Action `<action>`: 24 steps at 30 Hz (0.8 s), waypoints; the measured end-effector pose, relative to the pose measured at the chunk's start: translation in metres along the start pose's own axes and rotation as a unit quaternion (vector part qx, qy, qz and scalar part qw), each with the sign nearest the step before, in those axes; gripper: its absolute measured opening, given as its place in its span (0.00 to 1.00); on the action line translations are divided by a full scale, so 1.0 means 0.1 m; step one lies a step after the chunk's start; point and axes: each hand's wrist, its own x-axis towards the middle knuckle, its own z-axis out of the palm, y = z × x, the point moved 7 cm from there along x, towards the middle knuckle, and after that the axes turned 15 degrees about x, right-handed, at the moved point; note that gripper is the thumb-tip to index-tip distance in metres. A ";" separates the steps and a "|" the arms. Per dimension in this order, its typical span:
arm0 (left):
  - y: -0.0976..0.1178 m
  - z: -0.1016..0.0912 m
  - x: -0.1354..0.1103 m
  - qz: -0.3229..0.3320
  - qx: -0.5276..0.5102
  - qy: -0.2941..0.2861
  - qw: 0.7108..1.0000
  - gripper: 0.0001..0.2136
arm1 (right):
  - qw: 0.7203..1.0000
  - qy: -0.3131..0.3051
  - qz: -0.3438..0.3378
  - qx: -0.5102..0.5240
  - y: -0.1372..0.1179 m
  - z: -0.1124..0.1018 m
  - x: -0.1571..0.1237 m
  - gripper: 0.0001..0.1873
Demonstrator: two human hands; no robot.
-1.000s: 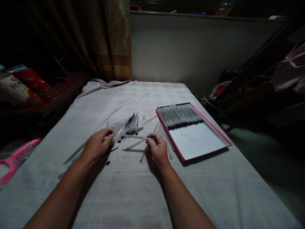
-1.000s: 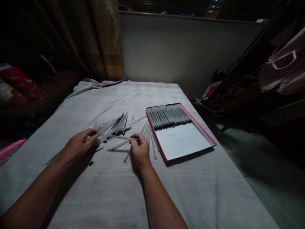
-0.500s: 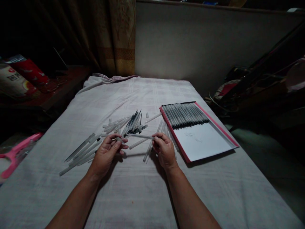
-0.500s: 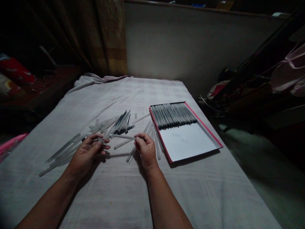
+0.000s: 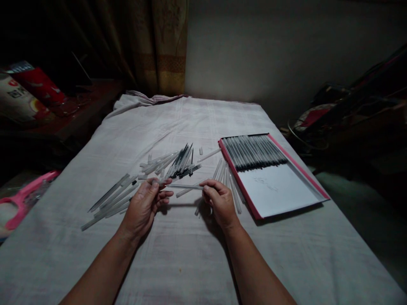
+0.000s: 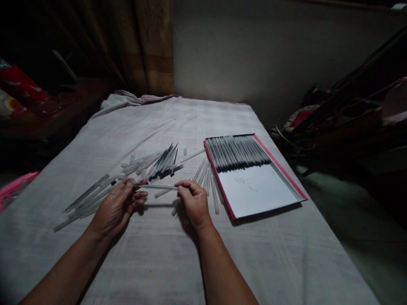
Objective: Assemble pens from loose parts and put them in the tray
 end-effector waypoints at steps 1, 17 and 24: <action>0.00 0.01 0.00 0.004 0.004 -0.002 1.000 0.21 | 1.000 -0.002 -0.003 -0.011 0.00 0.00 0.00 0.10; 0.05 0.05 -0.04 0.082 0.123 0.008 0.989 0.24 | 0.998 -0.026 -0.006 -0.061 0.01 0.04 -0.03 0.13; 0.01 0.01 -0.05 0.043 0.220 -0.027 0.974 0.26 | 0.978 -0.151 0.050 -0.132 0.01 0.06 -0.04 0.15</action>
